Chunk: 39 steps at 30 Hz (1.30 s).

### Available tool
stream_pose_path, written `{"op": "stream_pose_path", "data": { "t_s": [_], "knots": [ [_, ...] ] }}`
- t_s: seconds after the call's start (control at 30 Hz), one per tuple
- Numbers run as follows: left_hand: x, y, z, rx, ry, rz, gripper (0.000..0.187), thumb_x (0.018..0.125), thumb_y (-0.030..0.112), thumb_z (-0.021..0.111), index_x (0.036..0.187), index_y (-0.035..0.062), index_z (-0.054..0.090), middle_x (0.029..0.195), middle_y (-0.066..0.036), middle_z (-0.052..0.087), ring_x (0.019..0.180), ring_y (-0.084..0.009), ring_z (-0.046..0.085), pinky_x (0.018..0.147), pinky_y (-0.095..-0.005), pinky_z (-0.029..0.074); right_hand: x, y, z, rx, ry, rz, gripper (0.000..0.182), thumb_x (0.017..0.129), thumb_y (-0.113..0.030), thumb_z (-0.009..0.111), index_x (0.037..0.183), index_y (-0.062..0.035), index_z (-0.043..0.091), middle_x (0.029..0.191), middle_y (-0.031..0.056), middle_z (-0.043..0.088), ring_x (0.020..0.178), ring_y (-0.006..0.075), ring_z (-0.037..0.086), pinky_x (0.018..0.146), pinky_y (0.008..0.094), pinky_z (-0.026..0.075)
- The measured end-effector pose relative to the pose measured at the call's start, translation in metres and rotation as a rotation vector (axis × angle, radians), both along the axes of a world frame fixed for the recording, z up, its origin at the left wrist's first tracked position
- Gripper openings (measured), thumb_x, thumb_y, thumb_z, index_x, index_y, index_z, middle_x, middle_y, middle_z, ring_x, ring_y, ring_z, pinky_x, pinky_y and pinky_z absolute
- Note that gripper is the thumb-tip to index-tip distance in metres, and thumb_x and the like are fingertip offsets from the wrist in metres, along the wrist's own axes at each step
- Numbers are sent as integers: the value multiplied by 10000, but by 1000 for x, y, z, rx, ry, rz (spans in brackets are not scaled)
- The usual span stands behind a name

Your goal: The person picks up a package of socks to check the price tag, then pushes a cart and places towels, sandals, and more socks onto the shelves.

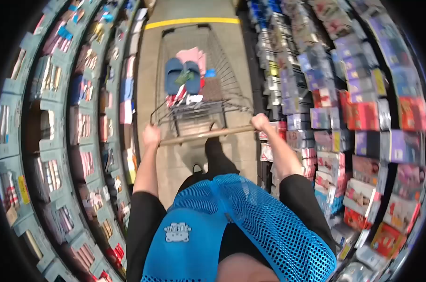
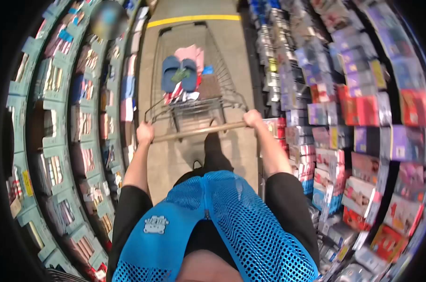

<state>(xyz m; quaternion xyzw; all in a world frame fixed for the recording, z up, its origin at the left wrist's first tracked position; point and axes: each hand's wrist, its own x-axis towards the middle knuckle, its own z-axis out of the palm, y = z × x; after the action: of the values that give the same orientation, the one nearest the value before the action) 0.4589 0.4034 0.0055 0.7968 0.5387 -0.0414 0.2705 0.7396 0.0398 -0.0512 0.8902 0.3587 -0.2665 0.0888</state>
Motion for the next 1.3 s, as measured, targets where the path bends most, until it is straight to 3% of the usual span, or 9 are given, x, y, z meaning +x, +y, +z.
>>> {"op": "stream_pose_path", "data": {
  "t_s": [0.03, 0.07, 0.17, 0.2, 0.43, 0.5, 0.67, 1.07, 1.3],
  "knots": [
    [12, 10, -1, -13, -10, -6, 291, 837, 241, 480, 987, 23, 600, 952, -255, 615, 944, -403, 584, 820, -475, 462, 18, 11, -5, 76, 333, -530, 193, 750, -152, 584, 843, -12, 679, 788, 190, 657, 701, 263, 670, 605, 353, 549],
    [22, 21, -12, 28, -46, 6, 290, 828, 247, 485, 972, 26, 608, 930, -257, 617, 923, -406, 588, 814, -476, 463, 47, 2, -47, 85, 122, -98, 165, 758, -106, 571, 837, -14, 683, 728, 168, 659, 588, 217, 657, 493, 323, 537],
    [64, 44, -18, 54, -82, 21, 300, 826, 276, 482, 945, 27, 598, 893, -245, 624, 895, -403, 594, 811, -472, 461, 68, 50, 29, 373, 446, -671, 270, 735, -117, 557, 629, 130, 581, 543, 159, 553, 441, 236, 590, 387, 340, 470],
    [77, 52, -20, 36, -75, 18, 301, 830, 282, 473, 954, 38, 598, 897, -240, 625, 902, -400, 592, 812, -469, 459, 86, 57, 23, 277, 429, -556, 254, 727, -149, 520, 669, 55, 659, 559, 173, 599, 528, 232, 633, 571, 353, 501],
    [159, 92, -14, -33, -68, 79, 318, 833, 294, 516, 1026, 48, 575, 918, -228, 633, 928, -387, 590, 830, -449, 453, 185, 111, 22, 243, 480, -586, 318, 733, -199, 513, 780, 91, 634, 799, 316, 593, 822, 381, 627, 777, 400, 491],
    [179, 101, -15, -37, -89, 77, 324, 833, 282, 525, 1046, 41, 570, 913, -226, 636, 923, -380, 595, 824, -439, 459, 209, 112, -3, 408, 365, -573, 295, 752, -134, 528, 793, 134, 641, 558, 215, 568, 459, 262, 602, 444, 355, 482],
    [226, 128, -7, -41, -41, 101, 358, 821, 272, 555, 1096, 43, 560, 908, -233, 638, 915, -370, 607, 819, -427, 471, 247, 161, 45, 304, 284, -578, 410, 719, -256, 517, 804, 134, 613, 858, 342, 582, 939, 436, 575, 846, 428, 450],
    [309, 195, -16, -42, -116, 117, 296, 820, 249, 528, 1006, 19, 549, 859, -265, 620, 883, -417, 592, 801, -483, 460, 320, 237, 66, 372, 84, -598, 366, 783, -307, 524, 984, -16, 616, 794, 216, 637, 857, 385, 603, 789, 428, 450],
    [362, 240, -16, -102, -134, 121, 298, 814, 203, 516, 1020, -12, 533, 879, -296, 603, 865, -454, 581, 802, -502, 469, 369, 272, 50, 603, -14, -473, 487, 805, -276, 562, 1182, 29, 514, 1122, 216, 580, 1049, 343, 551, 933, 370, 401]
  ]
}}
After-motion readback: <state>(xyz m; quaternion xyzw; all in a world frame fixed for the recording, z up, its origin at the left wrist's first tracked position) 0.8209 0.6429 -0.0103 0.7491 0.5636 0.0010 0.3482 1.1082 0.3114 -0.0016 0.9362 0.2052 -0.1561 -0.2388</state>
